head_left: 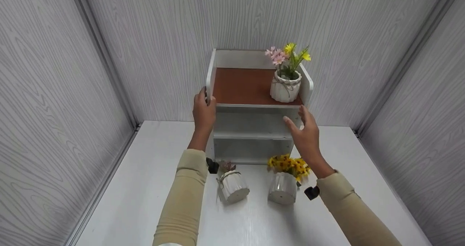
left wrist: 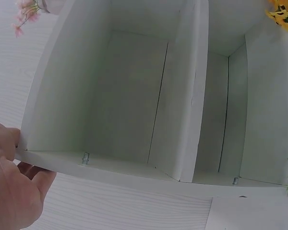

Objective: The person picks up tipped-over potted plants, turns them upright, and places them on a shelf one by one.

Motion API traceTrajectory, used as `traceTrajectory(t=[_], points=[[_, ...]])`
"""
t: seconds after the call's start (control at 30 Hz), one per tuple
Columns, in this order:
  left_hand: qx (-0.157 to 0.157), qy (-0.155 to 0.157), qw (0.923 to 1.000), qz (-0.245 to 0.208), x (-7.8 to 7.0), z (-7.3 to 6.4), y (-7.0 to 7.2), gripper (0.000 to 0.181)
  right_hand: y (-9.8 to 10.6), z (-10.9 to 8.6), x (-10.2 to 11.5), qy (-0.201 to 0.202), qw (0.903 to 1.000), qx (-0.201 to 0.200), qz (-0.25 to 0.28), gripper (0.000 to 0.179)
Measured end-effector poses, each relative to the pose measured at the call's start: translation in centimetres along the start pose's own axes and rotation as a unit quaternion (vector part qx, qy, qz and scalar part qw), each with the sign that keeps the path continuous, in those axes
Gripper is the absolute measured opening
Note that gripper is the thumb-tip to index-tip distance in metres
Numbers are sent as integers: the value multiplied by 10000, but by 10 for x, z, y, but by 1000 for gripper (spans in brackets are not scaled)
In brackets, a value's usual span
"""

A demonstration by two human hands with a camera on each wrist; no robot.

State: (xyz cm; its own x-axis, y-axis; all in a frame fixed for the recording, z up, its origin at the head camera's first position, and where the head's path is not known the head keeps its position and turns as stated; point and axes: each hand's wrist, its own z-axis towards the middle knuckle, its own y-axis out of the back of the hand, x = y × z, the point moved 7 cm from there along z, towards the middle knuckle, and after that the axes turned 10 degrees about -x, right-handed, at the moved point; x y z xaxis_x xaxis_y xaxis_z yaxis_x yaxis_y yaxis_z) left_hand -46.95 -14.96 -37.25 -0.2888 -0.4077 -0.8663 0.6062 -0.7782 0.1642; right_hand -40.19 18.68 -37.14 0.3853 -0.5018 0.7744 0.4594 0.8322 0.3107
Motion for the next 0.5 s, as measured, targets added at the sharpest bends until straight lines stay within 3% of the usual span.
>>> traceTrajectory(t=[0.5], points=[[71,-57,9999,136,2,2,-2,52,4,-75,-48,-625,9955,587,-394,91]])
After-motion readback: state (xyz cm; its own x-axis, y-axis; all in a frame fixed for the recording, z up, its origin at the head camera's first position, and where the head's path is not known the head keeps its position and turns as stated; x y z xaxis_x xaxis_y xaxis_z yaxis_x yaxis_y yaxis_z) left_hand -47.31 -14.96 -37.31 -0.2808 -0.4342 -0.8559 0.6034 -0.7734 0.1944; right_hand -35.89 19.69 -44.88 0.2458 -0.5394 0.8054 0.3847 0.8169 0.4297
